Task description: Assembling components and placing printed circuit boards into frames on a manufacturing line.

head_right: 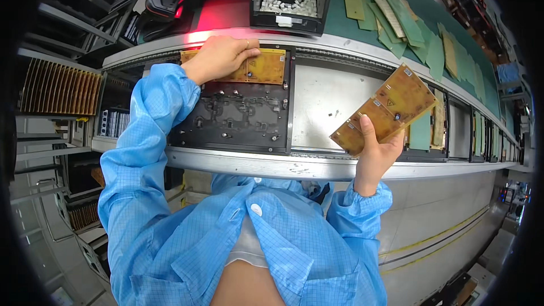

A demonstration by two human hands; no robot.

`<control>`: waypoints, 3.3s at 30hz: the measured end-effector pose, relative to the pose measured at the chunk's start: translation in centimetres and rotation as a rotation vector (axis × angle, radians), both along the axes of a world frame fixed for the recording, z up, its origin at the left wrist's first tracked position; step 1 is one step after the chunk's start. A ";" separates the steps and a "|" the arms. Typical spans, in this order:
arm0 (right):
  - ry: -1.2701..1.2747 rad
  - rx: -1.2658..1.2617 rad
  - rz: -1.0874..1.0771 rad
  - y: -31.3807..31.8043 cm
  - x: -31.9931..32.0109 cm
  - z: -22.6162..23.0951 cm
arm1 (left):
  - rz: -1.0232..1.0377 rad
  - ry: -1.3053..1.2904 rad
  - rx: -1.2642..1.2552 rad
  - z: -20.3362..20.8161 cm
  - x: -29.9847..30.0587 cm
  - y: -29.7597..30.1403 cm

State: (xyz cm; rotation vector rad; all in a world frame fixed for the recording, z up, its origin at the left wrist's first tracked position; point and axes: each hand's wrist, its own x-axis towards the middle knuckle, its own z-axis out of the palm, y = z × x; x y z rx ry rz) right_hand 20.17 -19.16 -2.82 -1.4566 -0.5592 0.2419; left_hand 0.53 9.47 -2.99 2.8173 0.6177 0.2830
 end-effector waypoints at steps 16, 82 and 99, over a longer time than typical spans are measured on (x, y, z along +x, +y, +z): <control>-0.452 -0.171 0.370 2.9 2.8 2.5 | 0.296 -0.642 0.001 5.3 -4.0 -0.2; -1.116 -0.465 0.820 9.1 -10.3 0.6 | 0.763 -1.238 -0.463 -2.3 -16.6 -13.7; -1.060 -0.814 0.774 3.4 -11.2 -1.5 | 0.292 0.042 0.007 -2.0 -13.3 -14.2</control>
